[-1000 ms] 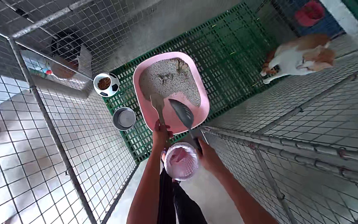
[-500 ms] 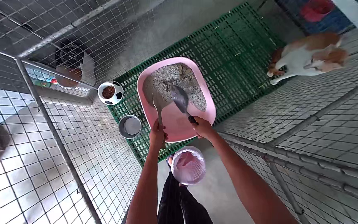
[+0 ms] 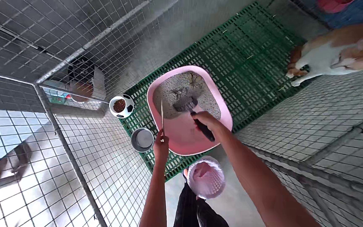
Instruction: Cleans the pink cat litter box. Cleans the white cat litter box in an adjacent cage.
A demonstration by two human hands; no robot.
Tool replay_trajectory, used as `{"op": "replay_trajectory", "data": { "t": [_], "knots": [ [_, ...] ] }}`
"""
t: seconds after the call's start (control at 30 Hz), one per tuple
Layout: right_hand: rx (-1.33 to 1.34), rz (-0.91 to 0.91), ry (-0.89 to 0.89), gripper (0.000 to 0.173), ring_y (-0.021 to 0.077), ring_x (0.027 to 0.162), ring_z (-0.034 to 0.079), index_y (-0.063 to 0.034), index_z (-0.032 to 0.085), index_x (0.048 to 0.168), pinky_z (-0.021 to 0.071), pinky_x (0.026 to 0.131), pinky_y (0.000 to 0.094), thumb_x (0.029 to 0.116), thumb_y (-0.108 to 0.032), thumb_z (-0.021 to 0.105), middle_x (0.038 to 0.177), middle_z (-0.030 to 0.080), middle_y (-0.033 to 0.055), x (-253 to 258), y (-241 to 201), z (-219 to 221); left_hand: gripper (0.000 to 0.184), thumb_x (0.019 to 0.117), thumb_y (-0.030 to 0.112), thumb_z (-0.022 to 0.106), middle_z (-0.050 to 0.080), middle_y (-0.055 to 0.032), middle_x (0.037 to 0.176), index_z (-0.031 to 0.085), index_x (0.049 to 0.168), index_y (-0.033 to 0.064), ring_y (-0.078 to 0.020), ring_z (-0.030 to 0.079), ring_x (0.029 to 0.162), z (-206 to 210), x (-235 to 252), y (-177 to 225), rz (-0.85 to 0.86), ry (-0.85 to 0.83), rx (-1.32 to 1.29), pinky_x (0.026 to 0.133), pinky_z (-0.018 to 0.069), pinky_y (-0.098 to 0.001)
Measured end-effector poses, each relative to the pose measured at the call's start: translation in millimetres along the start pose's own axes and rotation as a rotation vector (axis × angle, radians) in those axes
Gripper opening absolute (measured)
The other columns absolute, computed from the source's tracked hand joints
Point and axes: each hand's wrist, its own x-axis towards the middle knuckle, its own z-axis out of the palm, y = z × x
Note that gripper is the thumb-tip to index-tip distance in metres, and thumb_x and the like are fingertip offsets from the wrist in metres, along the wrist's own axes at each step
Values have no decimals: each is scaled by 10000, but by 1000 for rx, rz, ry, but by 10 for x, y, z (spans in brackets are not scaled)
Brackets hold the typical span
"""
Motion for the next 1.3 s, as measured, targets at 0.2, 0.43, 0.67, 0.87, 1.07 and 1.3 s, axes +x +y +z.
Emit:
{"op": "replay_trajectory", "data": {
  "t": [0.2, 0.43, 0.67, 0.87, 1.07, 1.3],
  "knots": [
    [-360, -185, 58, 400, 332, 981, 662, -29, 548, 1407, 539, 867, 501, 1102, -279, 483, 1224, 632, 247, 753, 110, 24, 431, 1036, 67, 566, 655, -143, 1016, 507, 1460, 17, -87, 549, 618, 58, -24, -87, -12, -21, -99, 567, 481, -249],
    [-405, -298, 241, 470, 387, 1122, 669, -118, 584, 1453, 493, 974, 597, 1046, -354, 590, 1258, 687, 216, 241, 809, -277, 438, 1036, 47, 564, 652, -130, 971, 489, 1464, -7, -78, 548, 601, 132, -157, -28, -15, 77, -186, 551, 476, -235],
    [-403, -297, 320, 451, 401, 1210, 641, -102, 584, 1453, 464, 1032, 608, 1057, -316, 580, 1297, 679, 219, -218, 976, -413, 430, 1037, 52, 568, 649, -118, 937, 494, 1458, -6, -70, 534, 565, 140, -228, -13, -23, 93, -225, 519, 465, -224],
    [-424, -256, 311, 451, 398, 1197, 646, -106, 596, 1439, 468, 1023, 613, 1048, -329, 591, 1279, 686, 217, -429, 1082, -403, 433, 1043, 73, 567, 663, -151, 1014, 493, 1464, 4, -96, 572, 614, 136, -295, 52, -32, 67, -196, 558, 492, -252],
    [-484, -167, 312, 437, 400, 1207, 636, -112, 597, 1434, 464, 1020, 614, 1061, -337, 568, 1274, 682, 218, -625, 1209, -420, 428, 1056, 88, 549, 667, -164, 1058, 487, 1472, 13, -125, 620, 669, 192, -369, 72, -35, 7, -175, 598, 531, -282],
    [-567, -60, 333, 447, 401, 1226, 632, -141, 566, 1467, 474, 1006, 616, 1075, -354, 529, 1310, 670, 208, -739, 1404, -460, 437, 1066, 86, 521, 657, -197, 1154, 464, 1495, 27, -192, 658, 796, 396, -438, 33, -70, -100, -125, 693, 554, -343]
  ]
}}
